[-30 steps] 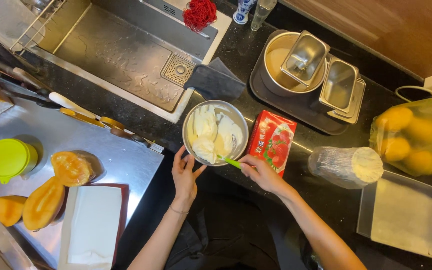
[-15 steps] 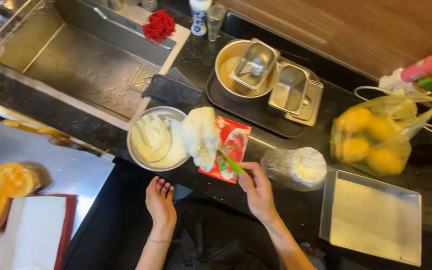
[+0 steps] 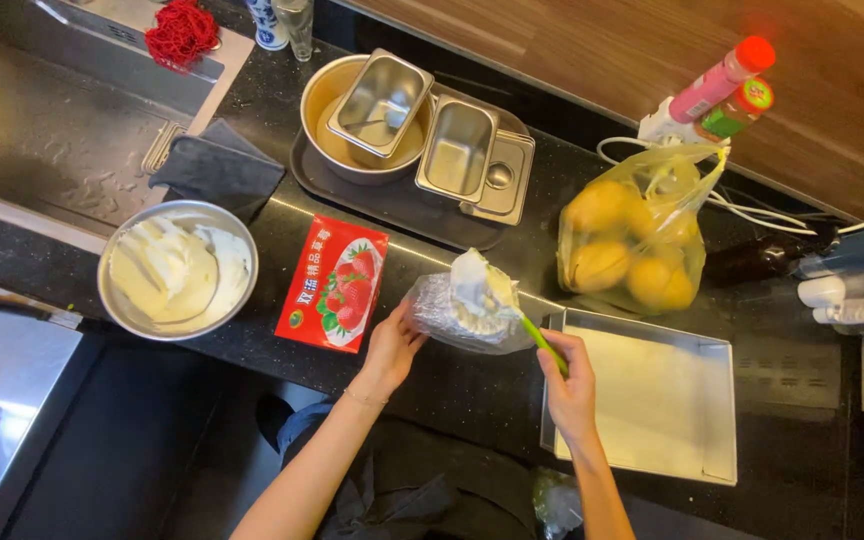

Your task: Filling cream puffs with chocolate sauce and preparing a piping bag with cream.

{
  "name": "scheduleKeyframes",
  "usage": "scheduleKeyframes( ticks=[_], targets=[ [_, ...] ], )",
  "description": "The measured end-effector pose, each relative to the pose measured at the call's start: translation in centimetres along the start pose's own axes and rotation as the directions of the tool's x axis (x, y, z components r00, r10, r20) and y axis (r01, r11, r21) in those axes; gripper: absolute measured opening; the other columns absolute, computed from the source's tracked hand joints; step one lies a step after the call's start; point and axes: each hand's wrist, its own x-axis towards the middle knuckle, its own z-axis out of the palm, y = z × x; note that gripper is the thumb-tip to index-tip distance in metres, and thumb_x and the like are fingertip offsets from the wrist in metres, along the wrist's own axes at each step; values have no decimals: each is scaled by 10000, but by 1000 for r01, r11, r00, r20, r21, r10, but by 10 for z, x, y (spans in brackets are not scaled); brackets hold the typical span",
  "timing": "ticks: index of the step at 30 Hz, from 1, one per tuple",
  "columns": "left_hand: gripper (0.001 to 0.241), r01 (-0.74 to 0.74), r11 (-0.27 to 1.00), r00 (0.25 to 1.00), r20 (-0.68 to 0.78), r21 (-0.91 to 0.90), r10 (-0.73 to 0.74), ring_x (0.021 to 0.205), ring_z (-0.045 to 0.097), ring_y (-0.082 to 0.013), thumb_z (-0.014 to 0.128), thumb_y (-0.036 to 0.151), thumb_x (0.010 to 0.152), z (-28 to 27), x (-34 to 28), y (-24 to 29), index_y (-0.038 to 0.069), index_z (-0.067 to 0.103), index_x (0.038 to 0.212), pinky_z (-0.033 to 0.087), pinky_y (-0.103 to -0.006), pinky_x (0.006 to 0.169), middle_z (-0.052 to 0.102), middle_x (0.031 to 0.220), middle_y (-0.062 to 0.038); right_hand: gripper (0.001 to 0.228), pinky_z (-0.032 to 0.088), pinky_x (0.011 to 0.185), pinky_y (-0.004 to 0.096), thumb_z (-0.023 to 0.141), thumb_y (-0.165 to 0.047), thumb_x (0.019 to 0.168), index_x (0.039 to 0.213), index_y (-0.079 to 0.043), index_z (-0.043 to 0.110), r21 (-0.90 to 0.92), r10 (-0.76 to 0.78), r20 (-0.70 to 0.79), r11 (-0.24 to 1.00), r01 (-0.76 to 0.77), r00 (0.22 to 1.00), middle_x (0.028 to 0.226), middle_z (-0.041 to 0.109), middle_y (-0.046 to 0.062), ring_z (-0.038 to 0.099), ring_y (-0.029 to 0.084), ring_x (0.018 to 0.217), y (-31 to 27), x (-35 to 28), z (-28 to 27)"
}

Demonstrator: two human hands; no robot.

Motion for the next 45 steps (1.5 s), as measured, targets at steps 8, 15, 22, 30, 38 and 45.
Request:
scheduleKeyframes(
  ticks=[8,15,22,30,38,45],
  targets=[
    [243,-102,990,994,35,-95,105,930,604,-157,636,208,1004,-16,6,4,69,659,1203,523,-385,927,640,1013,-15,233,470,1019,368,697,-47,946,1174,-95,698,-511,-363,34,794,329,931,1191,706,71,634,230,1137,-31,16,-36],
    [251,-100,993,995,-3,-70,100,834,580,-136,664,195,996,-21,11,1,45,661,1197,563,-380,872,628,947,-13,285,414,943,401,725,-31,934,1206,-118,729,-845,-402,78,459,275,912,1167,700,57,607,275,1081,-85,1,-70],
    [322,-32,994,999,18,103,31,1095,639,-172,567,283,1031,-7,-46,36,81,606,1279,503,-381,992,699,1157,-37,224,437,860,359,613,-14,1079,1299,8,651,-751,-387,-249,656,76,888,1138,648,130,588,265,1021,-169,-5,-41],
    [346,-395,842,918,196,367,345,938,720,-248,481,268,1089,-97,-175,175,-26,658,1139,605,-341,833,721,1063,-148,275,541,724,267,536,-198,1081,1265,-35,660,-74,105,204,993,-91,973,874,679,80,654,129,773,-163,29,188],
    [438,-522,647,645,-238,557,726,1202,596,-200,480,271,1064,-195,-160,284,89,467,1462,542,-339,899,571,1432,-93,345,537,740,395,698,-95,841,1185,-77,682,-619,-456,608,239,748,650,978,617,87,617,269,928,-179,107,394],
    [484,-430,846,849,-179,317,498,1289,557,-183,471,323,1044,-199,-155,309,138,429,1489,578,-419,898,521,1484,-70,370,547,660,366,692,-82,792,1161,-102,676,-413,-399,799,183,892,451,942,639,71,633,225,905,-160,104,424]
  ],
)
